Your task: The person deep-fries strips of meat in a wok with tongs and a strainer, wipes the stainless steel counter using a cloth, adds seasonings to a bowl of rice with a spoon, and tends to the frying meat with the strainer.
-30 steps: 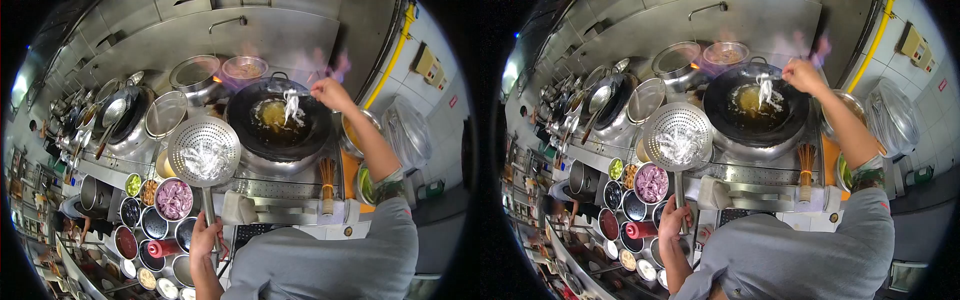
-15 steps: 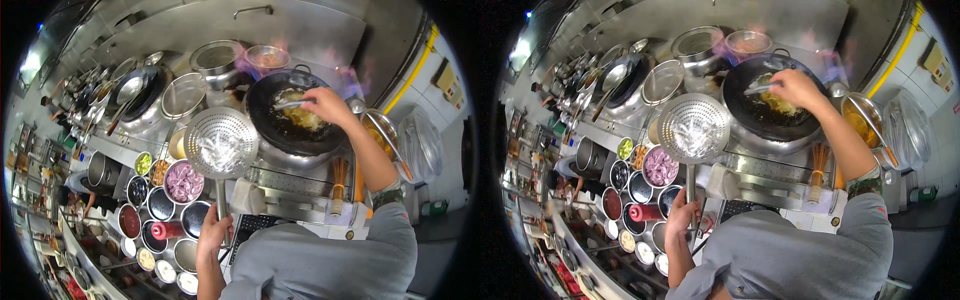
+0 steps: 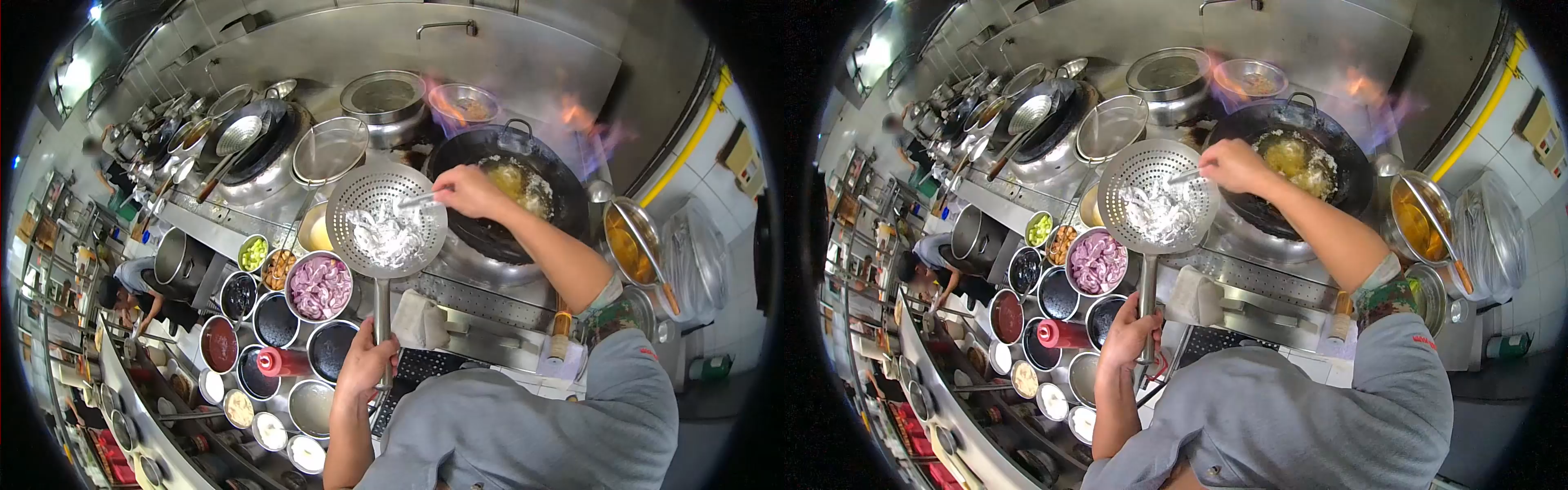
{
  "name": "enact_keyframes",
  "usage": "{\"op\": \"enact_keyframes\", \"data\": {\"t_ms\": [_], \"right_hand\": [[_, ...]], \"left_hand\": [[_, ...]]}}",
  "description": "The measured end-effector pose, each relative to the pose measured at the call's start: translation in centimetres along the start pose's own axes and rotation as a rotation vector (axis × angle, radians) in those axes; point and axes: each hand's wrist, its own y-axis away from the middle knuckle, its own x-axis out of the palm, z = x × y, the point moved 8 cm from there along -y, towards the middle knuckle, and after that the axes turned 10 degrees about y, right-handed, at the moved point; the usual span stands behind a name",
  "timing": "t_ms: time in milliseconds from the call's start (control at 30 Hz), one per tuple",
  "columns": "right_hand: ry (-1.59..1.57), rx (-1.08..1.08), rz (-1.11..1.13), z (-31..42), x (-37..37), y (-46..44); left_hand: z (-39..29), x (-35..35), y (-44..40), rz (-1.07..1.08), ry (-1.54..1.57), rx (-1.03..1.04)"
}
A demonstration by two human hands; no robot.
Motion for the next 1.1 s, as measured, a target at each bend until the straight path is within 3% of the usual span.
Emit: {"op": "enact_keyframes", "data": {"t_ms": [100,233,333,500,633,767,833,900,967,1100], "right_hand": [[-0.184,0.244,0.024,-1.9,-3.8,0.2],[-0.247,0.260,-0.091,-5.5,-9.7,1.3],[-0.008,0.359,-0.073,-8.1,-12.3,3.7],[0.384,0.296,0.046,-13.6,-7.6,6.0],[0.391,0.447,-0.084,-11.3,-9.2,5.7],[0.163,0.246,0.030,-2.5,-8.1,3.3],[0.203,0.100,0.084,1.5,-5.2,2.8],[0.189,0.056,0.191,2.4,-0.7,1.8],[0.169,0.014,0.148,1.9,3.2,0.7],[0.026,0.018,0.091,2.0,1.9,-0.5]], "left_hand": [[0.3,-0.3,-0.6,0.005,0.009,-0.013],[0.9,-0.6,-1.5,0.017,0.042,-0.004],[1.4,-0.8,-2.0,0.035,0.071,-0.020],[1.0,-0.6,-1.8,0.024,0.043,-0.039],[0.5,-0.4,-1.5,0.027,0.062,-0.014],[0.5,-0.3,-1.3,0.016,0.026,0.020],[0.3,-0.1,-1.1,0.019,0.002,0.023],[0.0,0.2,-0.6,0.011,-0.015,0.020],[-0.1,0.3,-0.4,0.036,-0.023,0.045],[0.0,-0.2,-0.3,0.035,-0.046,0.053]]}}
